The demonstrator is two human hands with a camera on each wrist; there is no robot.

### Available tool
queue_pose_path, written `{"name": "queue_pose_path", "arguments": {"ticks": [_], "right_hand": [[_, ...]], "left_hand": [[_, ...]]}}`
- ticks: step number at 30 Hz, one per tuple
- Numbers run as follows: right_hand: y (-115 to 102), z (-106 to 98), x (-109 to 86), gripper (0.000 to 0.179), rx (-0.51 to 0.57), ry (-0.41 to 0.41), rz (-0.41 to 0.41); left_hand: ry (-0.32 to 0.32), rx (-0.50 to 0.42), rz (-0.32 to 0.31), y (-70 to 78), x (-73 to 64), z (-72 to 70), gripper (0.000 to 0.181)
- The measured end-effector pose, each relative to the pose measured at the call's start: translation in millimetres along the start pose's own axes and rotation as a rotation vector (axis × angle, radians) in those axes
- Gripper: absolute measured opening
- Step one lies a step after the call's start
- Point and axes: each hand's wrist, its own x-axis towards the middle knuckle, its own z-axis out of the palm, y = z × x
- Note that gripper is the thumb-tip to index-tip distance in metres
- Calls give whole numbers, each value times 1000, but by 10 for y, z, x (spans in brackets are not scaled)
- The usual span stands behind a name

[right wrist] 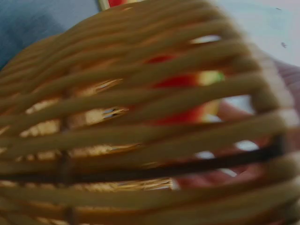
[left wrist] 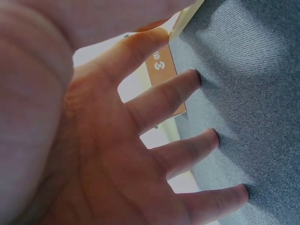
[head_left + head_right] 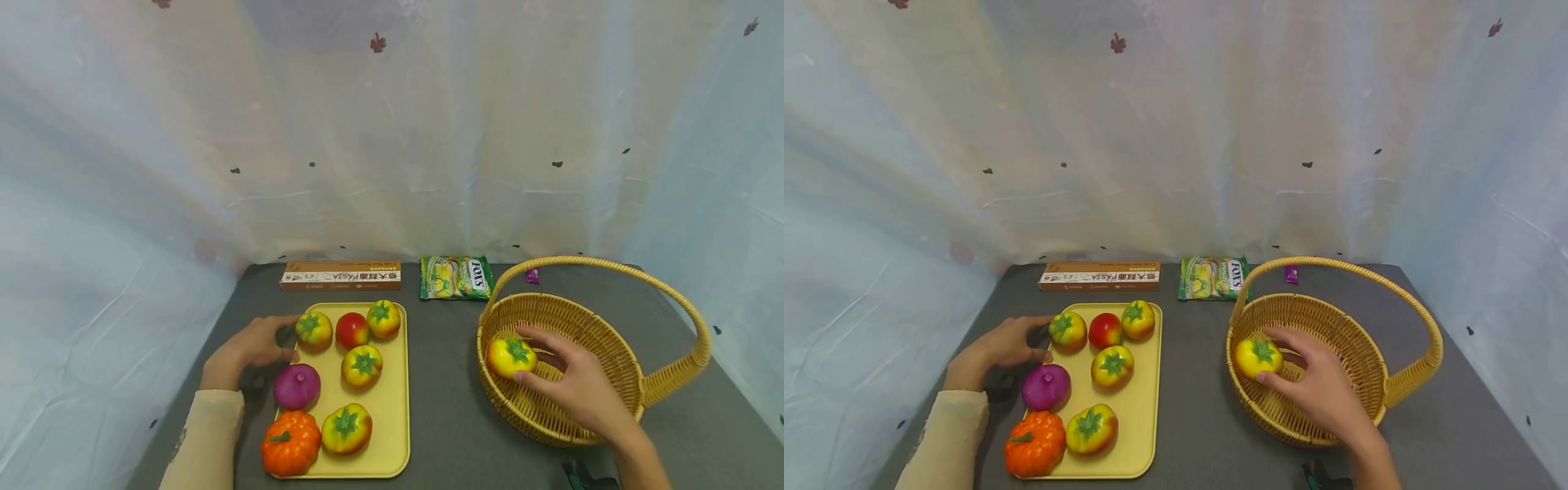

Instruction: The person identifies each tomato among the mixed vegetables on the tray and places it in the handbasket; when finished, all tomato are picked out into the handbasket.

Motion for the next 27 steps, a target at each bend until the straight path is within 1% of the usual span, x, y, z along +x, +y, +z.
{"name": "queue_pose_path", "arguments": {"ticks": [3,5,6,8,11,13,15,17,20,24,27], "right_hand": [[62,7,5,63,-75,-92,89],[86,9,2,64,-105,-136,136],[90,9,-1,64,-111,-148,149],[80,5,-8,63,-114,-144,139],[36,-10,-10,61,-125,-113,96],[-10,-8,-3,58,-121,-77,44],[-73,13,15,56,-84,-50,-22],[-151,65,47,55,-27,-47,-84],[-292,191,113,56,66,-92,-158],[-477,448,226,57,132,-181,-206],[-583,676,334,59,200,-249,-226]], "left_hand": [[0,1,4,4,2,5,87],[0,1,0,8,4,5,87],[0,2,-1,11,3,3,87],[-1,1,-7,14,2,1,87],[-2,-2,-8,17,-8,-2,87],[-2,-2,-5,19,-15,-3,87],[-2,-3,-4,21,-20,-7,87],[-2,-2,-3,27,-25,-14,87],[-1,-5,-6,35,-29,-23,86],[-5,-5,-5,42,-27,-26,87],[-6,-7,-8,35,-17,-19,87]]}}
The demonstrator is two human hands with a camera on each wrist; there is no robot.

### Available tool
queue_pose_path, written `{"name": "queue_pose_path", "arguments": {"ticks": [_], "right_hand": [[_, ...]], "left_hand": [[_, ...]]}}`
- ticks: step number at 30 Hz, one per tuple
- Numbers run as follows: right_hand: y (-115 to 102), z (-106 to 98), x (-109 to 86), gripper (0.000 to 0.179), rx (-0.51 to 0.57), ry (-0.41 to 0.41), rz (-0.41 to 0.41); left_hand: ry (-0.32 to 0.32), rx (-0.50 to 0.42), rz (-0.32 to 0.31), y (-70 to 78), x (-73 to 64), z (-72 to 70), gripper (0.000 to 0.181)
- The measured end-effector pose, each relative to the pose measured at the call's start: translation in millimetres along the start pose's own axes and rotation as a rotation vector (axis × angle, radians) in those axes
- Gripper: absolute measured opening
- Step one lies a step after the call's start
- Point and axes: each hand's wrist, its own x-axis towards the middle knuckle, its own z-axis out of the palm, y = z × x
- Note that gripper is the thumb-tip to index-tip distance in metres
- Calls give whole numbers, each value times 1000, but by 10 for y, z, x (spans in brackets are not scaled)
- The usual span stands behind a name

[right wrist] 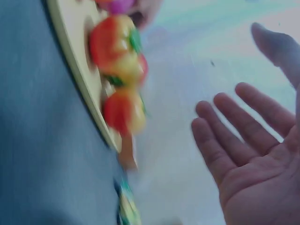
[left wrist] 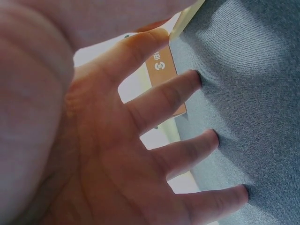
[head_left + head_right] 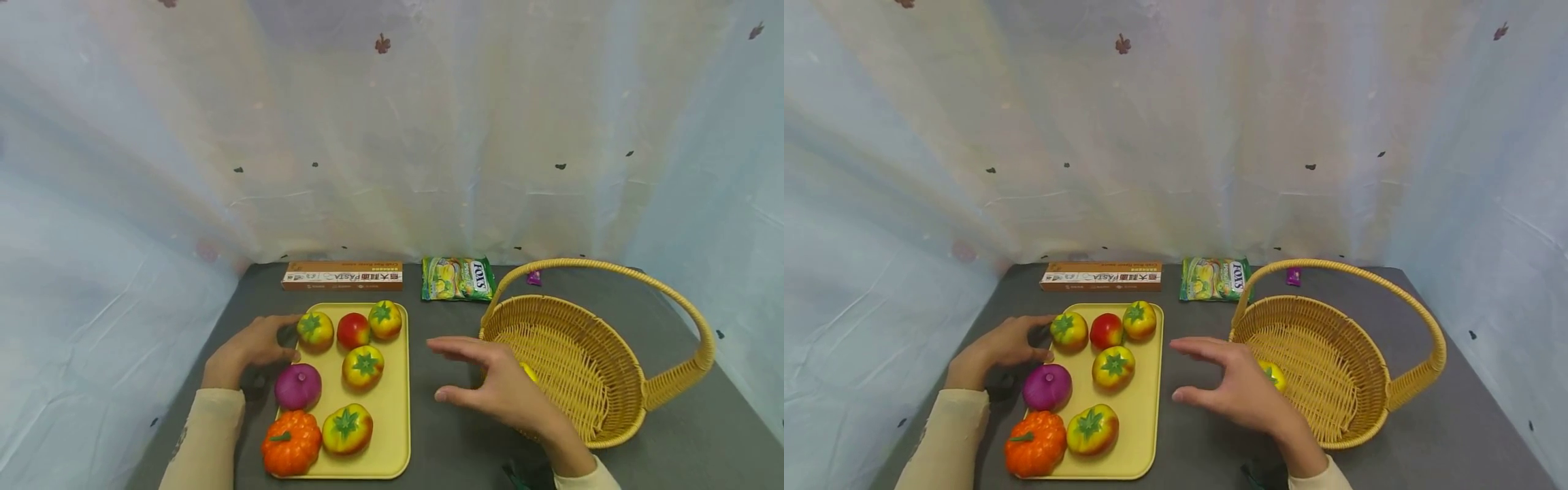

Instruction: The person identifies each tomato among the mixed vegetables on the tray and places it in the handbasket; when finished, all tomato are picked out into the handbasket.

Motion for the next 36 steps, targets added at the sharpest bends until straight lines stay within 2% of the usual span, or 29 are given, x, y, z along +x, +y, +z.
{"name": "queue_pose_path", "arguments": {"ticks": [4,9,14,18,23,31,36], "right_hand": [[6,261,237,58,100,-41,-34],[35,501,495,57,155,-56,-56],[135,653,718,58,153,-81,-54],[236,739,849,60,102,-145,-33],[328,810,911,57,23,-237,-15],[357,871,900,53,-68,-225,39],[379,926,869,56,-41,-229,83]], "left_hand": [[-1,2,5,-15,21,18,86],[-3,-1,-10,-23,37,40,87],[-1,4,-18,-26,33,26,88],[2,2,-18,-21,28,10,88],[1,1,-9,-21,39,26,88],[0,2,-20,-20,32,15,88],[-4,2,-31,-13,32,15,88]]}}
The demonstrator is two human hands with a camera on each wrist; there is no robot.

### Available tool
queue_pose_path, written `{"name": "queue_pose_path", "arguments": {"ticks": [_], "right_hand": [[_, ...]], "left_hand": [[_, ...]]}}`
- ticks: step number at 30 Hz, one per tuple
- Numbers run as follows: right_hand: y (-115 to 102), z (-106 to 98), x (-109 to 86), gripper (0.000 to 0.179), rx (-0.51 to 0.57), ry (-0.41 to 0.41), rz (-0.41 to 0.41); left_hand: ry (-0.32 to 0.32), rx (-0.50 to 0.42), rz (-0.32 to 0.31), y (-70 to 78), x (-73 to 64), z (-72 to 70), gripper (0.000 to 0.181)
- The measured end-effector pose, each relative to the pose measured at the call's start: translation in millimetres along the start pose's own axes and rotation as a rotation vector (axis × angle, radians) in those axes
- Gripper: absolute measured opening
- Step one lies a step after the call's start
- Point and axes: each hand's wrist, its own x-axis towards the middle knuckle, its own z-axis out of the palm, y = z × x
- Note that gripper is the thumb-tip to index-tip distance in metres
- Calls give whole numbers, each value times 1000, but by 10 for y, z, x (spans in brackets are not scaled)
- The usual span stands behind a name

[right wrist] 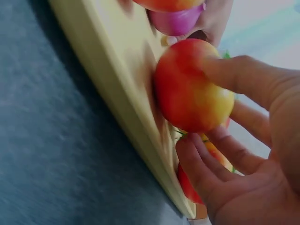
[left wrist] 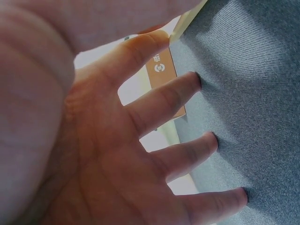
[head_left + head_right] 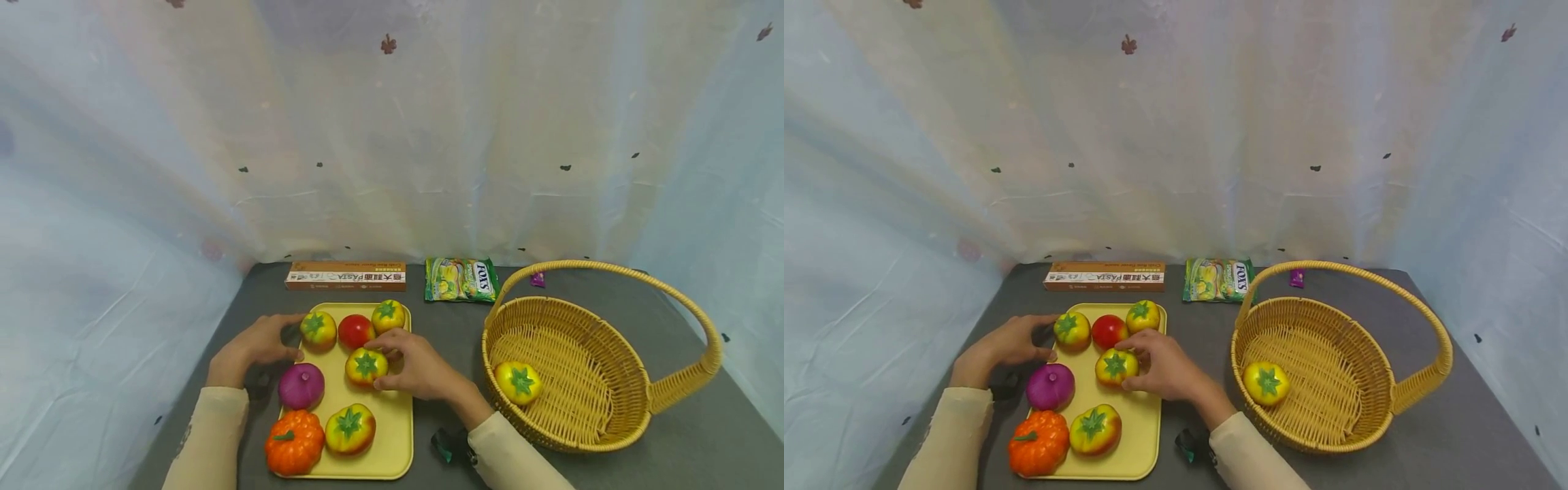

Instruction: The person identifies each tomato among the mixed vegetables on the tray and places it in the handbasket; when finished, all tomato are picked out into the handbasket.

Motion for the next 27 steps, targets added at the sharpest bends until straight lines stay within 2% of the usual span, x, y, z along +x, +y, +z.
{"name": "queue_pose_path", "arguments": {"ticks": [8,13,16,20,24,27], "right_hand": [[-45,49,-59,54,79,17,-16],[-208,-76,-255,54,119,48,-57],[-313,-205,-463,55,112,92,-81],[-387,-421,-830,53,131,151,-111],[-360,-688,-1266,52,163,206,-112],[-302,-922,-1608,54,105,259,-81]], "left_hand": [[2,-1,5,7,-10,-1,88],[6,-4,6,19,-22,-14,88],[8,-5,5,19,-17,-14,88],[9,-2,7,12,-3,-8,88],[8,2,10,10,-6,-5,88],[7,-1,9,17,-14,-12,88]]}}
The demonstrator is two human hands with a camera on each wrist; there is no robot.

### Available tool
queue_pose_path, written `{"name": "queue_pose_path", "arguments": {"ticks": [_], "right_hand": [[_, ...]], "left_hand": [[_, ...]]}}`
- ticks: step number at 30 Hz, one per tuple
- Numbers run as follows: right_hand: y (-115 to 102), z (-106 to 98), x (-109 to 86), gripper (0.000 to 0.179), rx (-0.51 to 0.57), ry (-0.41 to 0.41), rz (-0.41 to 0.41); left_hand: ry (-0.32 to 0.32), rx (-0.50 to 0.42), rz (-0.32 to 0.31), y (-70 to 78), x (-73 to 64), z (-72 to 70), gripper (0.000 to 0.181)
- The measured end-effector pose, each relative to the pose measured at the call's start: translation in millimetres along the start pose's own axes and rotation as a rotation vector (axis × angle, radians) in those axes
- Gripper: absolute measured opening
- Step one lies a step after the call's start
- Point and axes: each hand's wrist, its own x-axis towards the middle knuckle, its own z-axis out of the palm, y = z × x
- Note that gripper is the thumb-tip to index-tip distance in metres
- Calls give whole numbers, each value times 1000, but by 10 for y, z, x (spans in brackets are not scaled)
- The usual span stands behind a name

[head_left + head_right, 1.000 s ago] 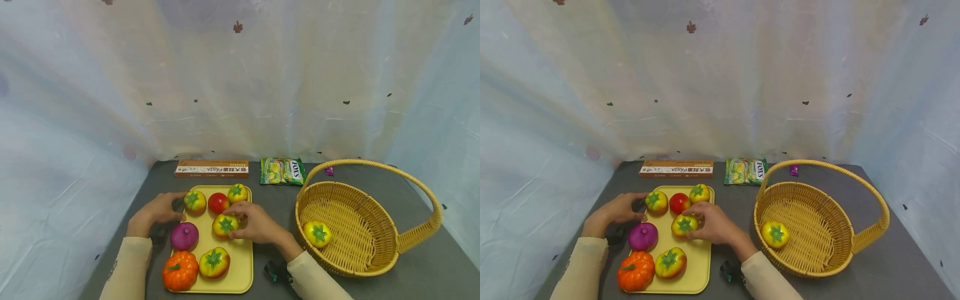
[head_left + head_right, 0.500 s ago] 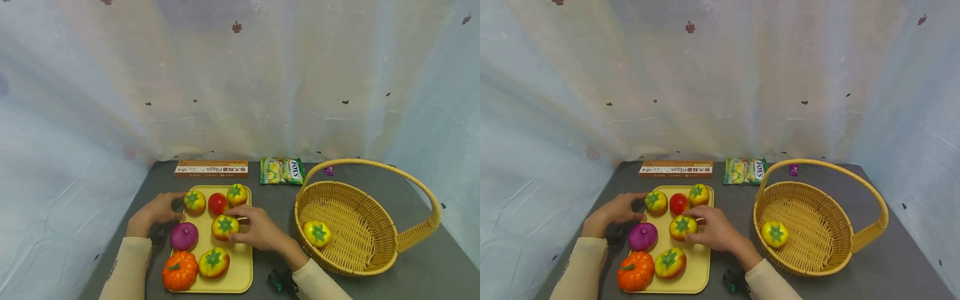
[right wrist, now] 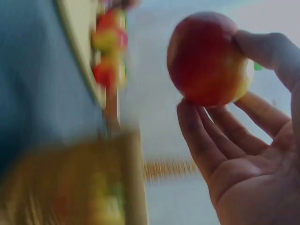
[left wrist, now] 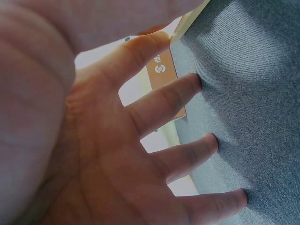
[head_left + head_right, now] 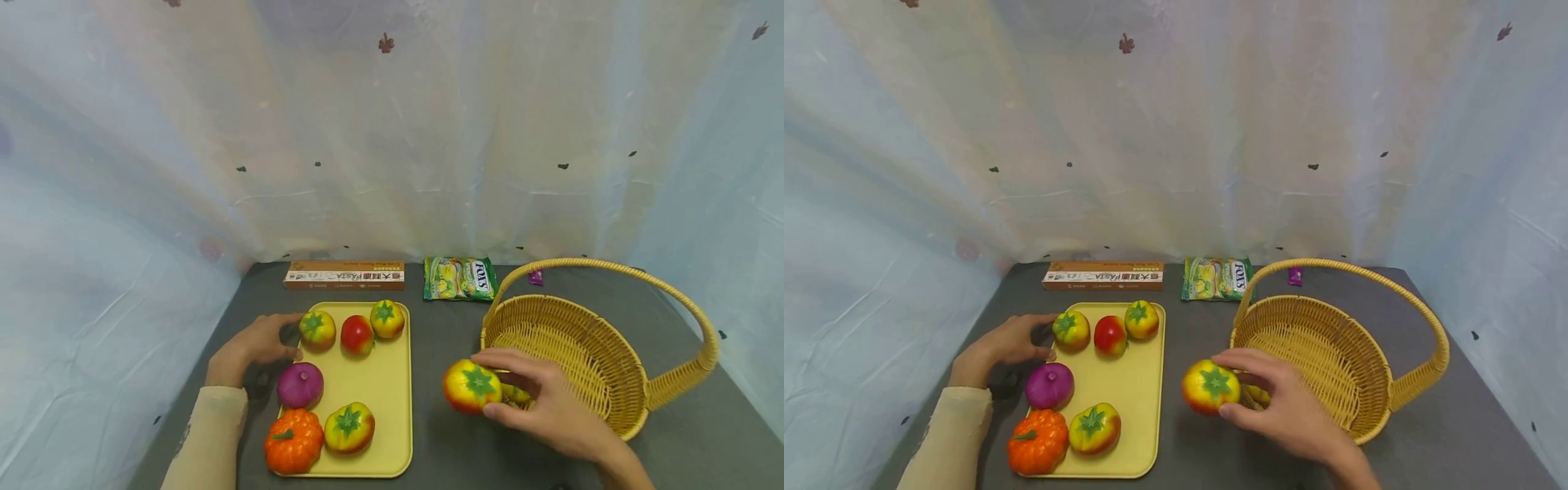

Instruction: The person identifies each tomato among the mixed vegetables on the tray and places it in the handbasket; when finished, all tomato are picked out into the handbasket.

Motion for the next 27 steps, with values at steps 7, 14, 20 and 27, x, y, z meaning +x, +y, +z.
{"name": "queue_pose_path", "arguments": {"ticks": [7,14,20,27], "right_hand": [[168,-654,-547,52,-244,72,215],[375,-836,-704,48,-329,-42,387],[390,-694,-570,44,-310,-103,355],[394,-505,-367,48,-336,16,345]], "left_hand": [[-1,-2,1,7,-18,-17,88],[3,-2,10,4,-13,-8,87],[-1,-1,20,6,-24,-1,87],[1,-5,15,17,-33,-9,87]]}}
